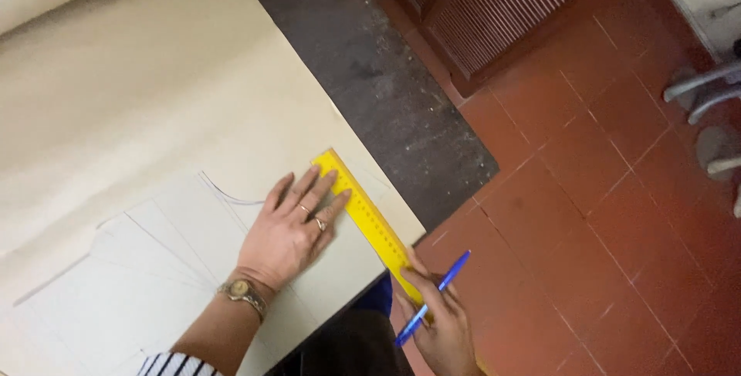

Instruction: Tracing and marking a garment pattern on a large sheet of paper using a ruler and a pen.

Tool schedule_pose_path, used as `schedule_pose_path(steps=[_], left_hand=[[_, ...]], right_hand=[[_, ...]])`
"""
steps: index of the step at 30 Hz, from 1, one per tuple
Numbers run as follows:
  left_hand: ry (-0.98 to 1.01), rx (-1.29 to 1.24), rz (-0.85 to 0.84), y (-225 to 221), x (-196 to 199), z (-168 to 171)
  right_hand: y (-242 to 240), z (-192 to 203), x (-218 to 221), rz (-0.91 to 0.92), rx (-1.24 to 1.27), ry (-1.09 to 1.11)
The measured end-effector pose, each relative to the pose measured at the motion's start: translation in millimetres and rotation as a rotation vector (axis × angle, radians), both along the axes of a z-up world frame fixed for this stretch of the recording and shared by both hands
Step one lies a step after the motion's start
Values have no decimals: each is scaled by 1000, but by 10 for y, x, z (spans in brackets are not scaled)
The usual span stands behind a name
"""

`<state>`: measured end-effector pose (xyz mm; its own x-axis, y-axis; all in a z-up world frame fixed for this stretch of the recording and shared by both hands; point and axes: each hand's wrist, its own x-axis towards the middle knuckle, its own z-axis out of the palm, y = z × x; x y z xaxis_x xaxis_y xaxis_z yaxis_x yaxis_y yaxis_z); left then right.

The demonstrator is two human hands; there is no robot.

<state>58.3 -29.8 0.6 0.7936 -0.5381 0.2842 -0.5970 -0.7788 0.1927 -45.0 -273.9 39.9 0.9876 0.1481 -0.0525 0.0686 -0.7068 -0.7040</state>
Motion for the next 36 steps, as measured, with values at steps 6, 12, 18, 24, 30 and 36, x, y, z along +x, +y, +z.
schedule_pose_path(steps=[6, 12, 18, 24, 30, 36], left_hand=[[8, -24, -7, 2, -20, -32], [50, -25, 7, -5, -17, -15], [46, -43, 22, -15, -7, -8], [60, -34, 16, -7, -9, -25], [42, -33, 18, -12, 0, -14], [36, -43, 10, -17, 12, -13]], right_hand=[[-58, -141, -56, -71, -51, 61], [-85, -214, -51, -105, 21, 67], [-62, -206, -28, -118, 32, 42], [-73, -201, -19, -99, -1, 46], [-30, -108, 1, -68, 25, 53], [-8, -85, 26, -25, 83, -53]])
